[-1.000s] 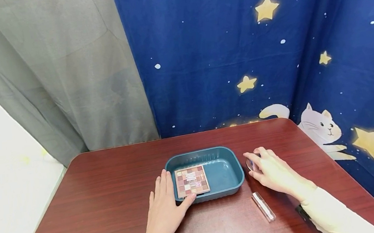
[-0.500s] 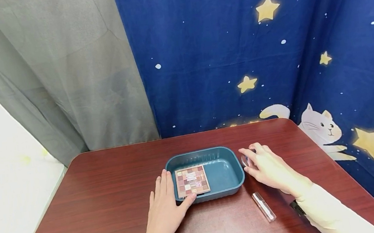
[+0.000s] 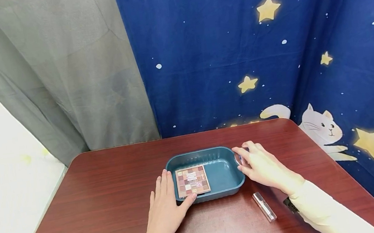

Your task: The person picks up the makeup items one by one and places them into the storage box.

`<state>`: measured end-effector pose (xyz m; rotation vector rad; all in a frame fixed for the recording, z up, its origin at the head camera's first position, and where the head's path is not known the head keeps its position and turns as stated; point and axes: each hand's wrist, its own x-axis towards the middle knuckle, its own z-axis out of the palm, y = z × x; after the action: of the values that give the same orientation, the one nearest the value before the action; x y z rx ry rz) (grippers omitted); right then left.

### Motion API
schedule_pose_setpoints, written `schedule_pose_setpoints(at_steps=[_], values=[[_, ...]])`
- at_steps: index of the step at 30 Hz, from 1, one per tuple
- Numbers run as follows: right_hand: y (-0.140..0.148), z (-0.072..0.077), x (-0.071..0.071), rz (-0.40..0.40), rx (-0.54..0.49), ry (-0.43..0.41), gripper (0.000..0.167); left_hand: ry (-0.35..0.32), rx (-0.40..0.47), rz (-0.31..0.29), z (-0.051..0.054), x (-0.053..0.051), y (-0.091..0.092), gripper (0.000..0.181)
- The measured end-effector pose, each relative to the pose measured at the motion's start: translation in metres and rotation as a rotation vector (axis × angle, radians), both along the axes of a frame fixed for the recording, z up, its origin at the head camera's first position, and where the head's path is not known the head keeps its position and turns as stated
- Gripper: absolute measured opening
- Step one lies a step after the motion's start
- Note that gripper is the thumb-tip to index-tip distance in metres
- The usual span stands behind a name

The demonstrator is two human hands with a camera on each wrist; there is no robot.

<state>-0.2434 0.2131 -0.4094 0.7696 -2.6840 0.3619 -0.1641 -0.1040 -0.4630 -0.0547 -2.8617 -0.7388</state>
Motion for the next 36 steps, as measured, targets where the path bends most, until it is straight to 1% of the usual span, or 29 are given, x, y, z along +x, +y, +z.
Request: schedule_pose_setpoints(at_steps=[7, 14, 17, 27, 36], values=[[-0.011, 0.002, -0.003, 0.010, -0.004, 0.000, 0.055, -0.026, -0.004, 0.000, 0.000, -0.001, 0.000, 0.110], [-0.022, 0.002, -0.006, 0.011, -0.003, -0.035, 0.056, -0.024, -0.003, -0.004, 0.001, -0.001, 0.000, 0.108], [-0.027, 0.002, -0.008, 0.017, -0.003, -0.040, 0.056, -0.034, -0.005, -0.001, 0.001, -0.001, 0.000, 0.108], [-0.042, 0.004, -0.011, 0.086, 0.023, -0.035, 0.052, -0.038, -0.007, 0.006, 0.001, -0.001, 0.000, 0.109], [-0.054, 0.003, -0.015, 0.137, 0.054, -0.033, 0.051, -0.035, -0.009, 0.003, 0.003, -0.001, 0.001, 0.108]])
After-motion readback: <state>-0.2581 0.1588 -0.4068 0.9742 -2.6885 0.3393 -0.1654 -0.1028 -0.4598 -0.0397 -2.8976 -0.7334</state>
